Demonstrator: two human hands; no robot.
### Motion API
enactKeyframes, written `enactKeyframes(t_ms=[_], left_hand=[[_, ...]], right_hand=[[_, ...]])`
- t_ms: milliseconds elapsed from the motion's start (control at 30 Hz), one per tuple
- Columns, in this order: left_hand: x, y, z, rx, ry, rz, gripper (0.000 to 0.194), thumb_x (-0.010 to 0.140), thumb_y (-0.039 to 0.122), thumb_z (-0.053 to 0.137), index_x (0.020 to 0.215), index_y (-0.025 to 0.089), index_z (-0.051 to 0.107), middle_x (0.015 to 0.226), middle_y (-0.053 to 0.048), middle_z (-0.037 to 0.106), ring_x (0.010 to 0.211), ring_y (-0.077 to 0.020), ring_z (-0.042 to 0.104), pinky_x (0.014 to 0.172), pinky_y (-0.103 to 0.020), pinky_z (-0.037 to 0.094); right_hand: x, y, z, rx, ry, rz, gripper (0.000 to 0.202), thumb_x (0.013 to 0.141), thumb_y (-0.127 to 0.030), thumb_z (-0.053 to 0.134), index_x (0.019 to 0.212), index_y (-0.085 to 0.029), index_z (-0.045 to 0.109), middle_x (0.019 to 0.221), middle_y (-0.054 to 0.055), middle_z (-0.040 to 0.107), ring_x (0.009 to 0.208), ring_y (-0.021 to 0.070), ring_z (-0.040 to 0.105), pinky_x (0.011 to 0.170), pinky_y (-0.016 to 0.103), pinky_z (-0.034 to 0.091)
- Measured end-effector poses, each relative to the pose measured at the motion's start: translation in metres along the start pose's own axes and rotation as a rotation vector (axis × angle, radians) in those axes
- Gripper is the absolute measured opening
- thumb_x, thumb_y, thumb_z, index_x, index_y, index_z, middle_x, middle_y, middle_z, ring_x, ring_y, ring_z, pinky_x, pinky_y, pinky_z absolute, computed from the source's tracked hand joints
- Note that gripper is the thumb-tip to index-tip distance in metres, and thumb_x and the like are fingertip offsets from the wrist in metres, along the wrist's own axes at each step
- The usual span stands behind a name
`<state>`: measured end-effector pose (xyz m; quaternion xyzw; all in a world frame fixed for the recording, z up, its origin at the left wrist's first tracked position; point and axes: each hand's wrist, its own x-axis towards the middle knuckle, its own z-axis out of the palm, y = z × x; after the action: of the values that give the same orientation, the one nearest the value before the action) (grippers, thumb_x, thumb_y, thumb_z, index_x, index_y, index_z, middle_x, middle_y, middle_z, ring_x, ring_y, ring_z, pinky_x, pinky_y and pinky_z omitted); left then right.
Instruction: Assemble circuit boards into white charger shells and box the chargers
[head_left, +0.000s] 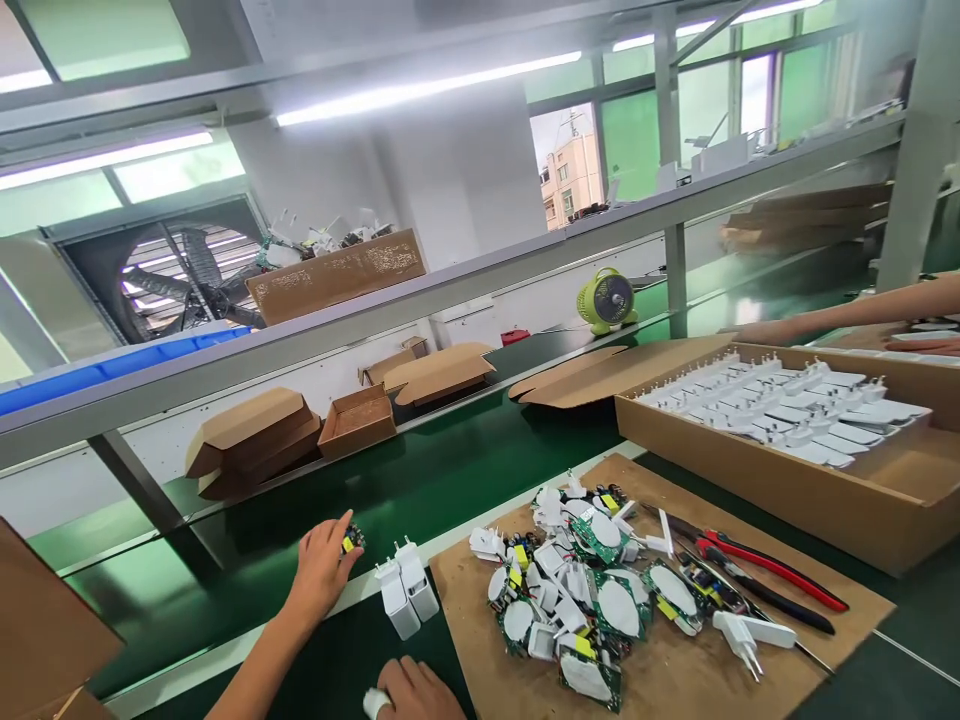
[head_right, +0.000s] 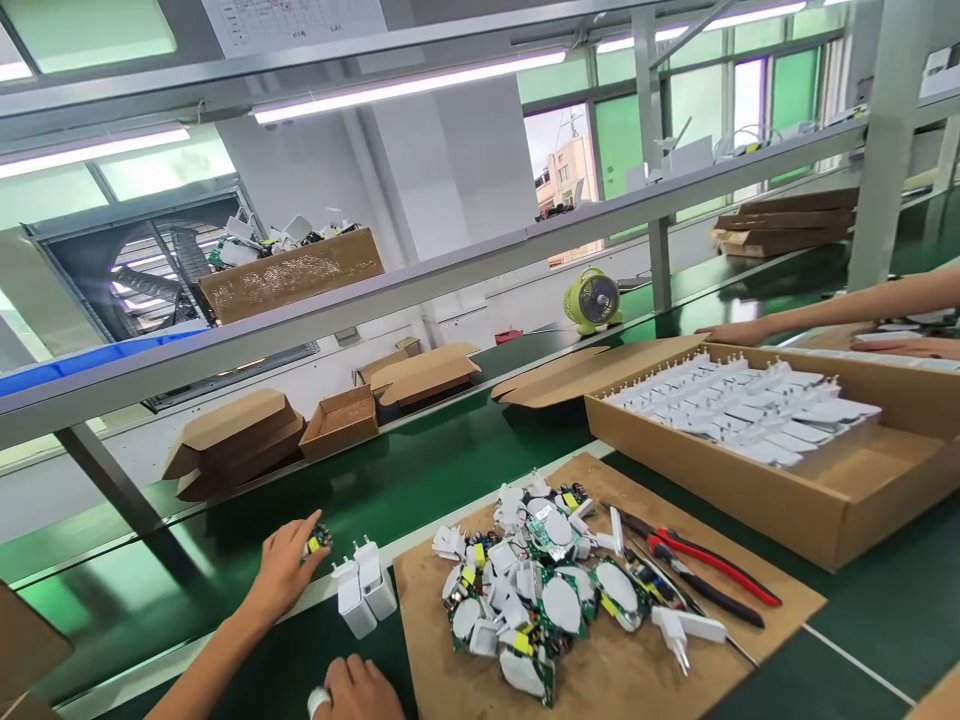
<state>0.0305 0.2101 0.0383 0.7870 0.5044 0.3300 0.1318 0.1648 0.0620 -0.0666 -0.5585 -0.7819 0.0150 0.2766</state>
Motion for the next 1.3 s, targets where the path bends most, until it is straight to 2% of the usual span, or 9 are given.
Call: enactKeyframes(t_ms=[167, 267, 367, 500, 633, 733, 933, 1100, 1300], left_hand=[[-0.068, 0.019, -0.032, -0.147, 0.039, -0.126, 0.085, 0.085, 0.071, 0.063, 0.146, 0.016, 0.048, 0.110, -0.010, 0.061, 0.095, -0.0302, 0.068, 0.088, -0.048, 0.058], [-0.126, 0.040, -0.028, -0.267, -0.073, -0.187, 0.082, 0.088, 0.079, 0.058, 0.138, 0.014, 0.054, 0.101, -0.009, 0.066, 0.080, -0.0244, 0.071, 0.067, -0.035, 0.059], [-0.161, 0.050, -0.033, -0.307, -0.142, -0.216, 0.080, 0.094, 0.082, 0.041, 0.131, 0.014, 0.062, 0.099, -0.011, 0.071, 0.079, -0.0230, 0.074, 0.065, -0.032, 0.060], [-0.183, 0.031, -0.087, -0.124, -0.069, -0.268, 0.064, 0.095, 0.068, 0.048, 0.133, 0.020, 0.063, 0.113, -0.010, 0.070, 0.094, -0.0234, 0.072, 0.083, -0.035, 0.059], [-0.204, -0.013, -0.156, 0.260, 0.106, -0.423, 0.065, 0.094, 0.056, 0.038, 0.136, 0.012, 0.060, 0.117, -0.018, 0.057, 0.089, -0.0334, 0.064, 0.077, -0.048, 0.051], [-0.219, -0.041, -0.180, 0.420, 0.128, -0.509, 0.060, 0.088, 0.049, 0.034, 0.116, 0.008, 0.069, 0.102, -0.016, 0.050, 0.083, -0.0371, 0.062, 0.065, -0.045, 0.046], [-0.213, -0.042, -0.151, 0.341, 0.050, -0.387, 0.050, 0.091, 0.054, 0.036, 0.090, 0.017, 0.070, 0.100, -0.013, 0.048, 0.090, -0.0354, 0.061, 0.079, -0.049, 0.051], [-0.179, -0.005, -0.104, 0.054, -0.096, -0.166, 0.028, 0.090, 0.045, 0.048, 0.086, 0.021, 0.061, 0.146, -0.017, 0.047, 0.131, -0.0349, 0.053, 0.109, -0.048, 0.045], [-0.173, 0.025, -0.093, -0.380, -0.396, -0.059, 0.008, 0.071, 0.025, 0.056, 0.069, 0.023, 0.048, 0.102, -0.004, 0.075, 0.089, -0.0214, 0.071, 0.079, -0.028, 0.055]], right_hand=[[-0.015, -0.008, -0.054, 0.394, -0.059, 0.147, 0.085, 0.075, -0.036, 0.082, 0.150, -0.011, 0.050, 0.147, 0.024, 0.058, 0.128, 0.0378, 0.063, 0.104, 0.046, 0.056], [-0.012, -0.022, -0.081, 1.034, -0.163, 0.253, 0.078, 0.079, -0.038, 0.075, 0.149, -0.016, 0.050, 0.137, 0.018, 0.066, 0.119, 0.0306, 0.068, 0.102, 0.043, 0.056], [-0.001, -0.027, -0.094, 1.298, -0.273, 0.221, 0.056, 0.079, -0.043, 0.071, 0.127, -0.015, 0.065, 0.108, 0.012, 0.077, 0.092, 0.0256, 0.072, 0.073, 0.033, 0.058], [0.010, -0.016, -0.107, 1.013, -0.355, 0.189, 0.030, 0.085, -0.035, 0.050, 0.099, -0.017, 0.070, 0.081, 0.005, 0.072, 0.072, 0.0211, 0.065, 0.062, 0.030, 0.051], [0.004, -0.010, -0.126, 0.621, -0.252, 0.171, 0.017, 0.084, -0.023, 0.043, 0.086, -0.020, 0.059, 0.097, 0.011, 0.069, 0.094, 0.0272, 0.065, 0.087, 0.041, 0.053], [0.000, -0.016, -0.131, 0.473, -0.262, 0.190, 0.018, 0.087, -0.022, 0.042, 0.095, -0.020, 0.059, 0.106, 0.013, 0.067, 0.097, 0.0276, 0.065, 0.088, 0.041, 0.053], [0.000, -0.030, -0.118, 0.377, -0.311, 0.233, 0.025, 0.094, -0.036, 0.051, 0.107, -0.018, 0.062, 0.103, 0.012, 0.067, 0.090, 0.0261, 0.067, 0.079, 0.038, 0.057], [-0.008, -0.026, -0.113, 0.219, -0.250, -0.022, 0.027, 0.099, -0.033, 0.051, 0.114, -0.018, 0.067, 0.116, 0.015, 0.070, 0.119, 0.0355, 0.064, 0.107, 0.054, 0.052], [-0.012, -0.011, -0.130, 0.213, -0.240, -0.075, 0.060, 0.093, -0.014, 0.051, 0.153, -0.019, 0.050, 0.149, 0.015, 0.059, 0.141, 0.0359, 0.052, 0.117, 0.054, 0.047]])
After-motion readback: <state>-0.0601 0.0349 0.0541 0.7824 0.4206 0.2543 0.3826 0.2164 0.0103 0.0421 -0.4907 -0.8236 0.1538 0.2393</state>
